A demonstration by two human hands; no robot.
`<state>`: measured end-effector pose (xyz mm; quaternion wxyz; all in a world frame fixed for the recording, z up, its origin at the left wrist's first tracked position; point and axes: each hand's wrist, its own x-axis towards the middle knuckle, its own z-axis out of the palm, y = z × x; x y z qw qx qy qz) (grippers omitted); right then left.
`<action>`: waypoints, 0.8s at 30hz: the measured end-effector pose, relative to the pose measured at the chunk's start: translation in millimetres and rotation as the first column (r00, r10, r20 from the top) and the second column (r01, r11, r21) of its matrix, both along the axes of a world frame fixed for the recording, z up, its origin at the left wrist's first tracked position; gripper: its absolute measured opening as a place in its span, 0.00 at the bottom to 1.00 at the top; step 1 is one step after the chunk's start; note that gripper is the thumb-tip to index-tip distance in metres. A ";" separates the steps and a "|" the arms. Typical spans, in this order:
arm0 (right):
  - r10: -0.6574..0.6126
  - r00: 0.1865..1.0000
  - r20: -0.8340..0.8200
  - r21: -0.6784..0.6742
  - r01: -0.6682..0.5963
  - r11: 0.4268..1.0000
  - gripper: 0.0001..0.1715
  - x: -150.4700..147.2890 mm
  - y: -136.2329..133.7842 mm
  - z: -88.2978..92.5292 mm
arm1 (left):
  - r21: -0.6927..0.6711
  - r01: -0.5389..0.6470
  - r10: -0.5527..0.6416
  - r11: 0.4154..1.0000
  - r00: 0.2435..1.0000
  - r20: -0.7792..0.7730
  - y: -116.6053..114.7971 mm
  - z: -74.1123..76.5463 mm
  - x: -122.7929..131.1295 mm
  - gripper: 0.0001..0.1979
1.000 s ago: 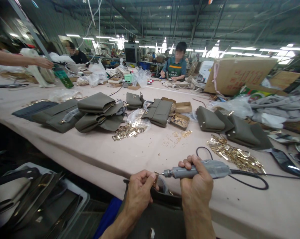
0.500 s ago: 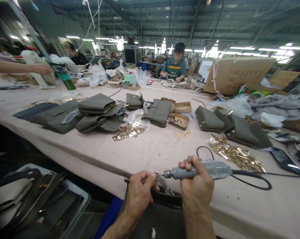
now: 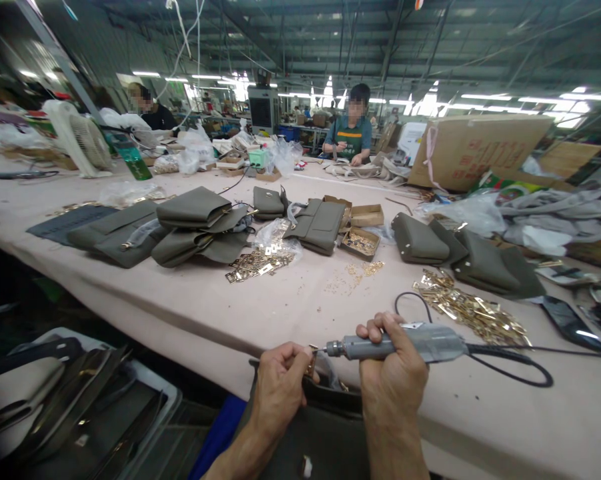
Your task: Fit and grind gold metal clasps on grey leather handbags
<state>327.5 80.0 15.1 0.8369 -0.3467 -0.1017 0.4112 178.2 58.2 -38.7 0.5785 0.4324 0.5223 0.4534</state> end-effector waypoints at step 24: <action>-0.203 0.919 0.337 0.086 0.184 0.979 0.16 -42.2 -2.7 30.3 | 0.049 0.000 -0.001 0.999 1.000 0.027 -2.4 -4.4 0.4 0.16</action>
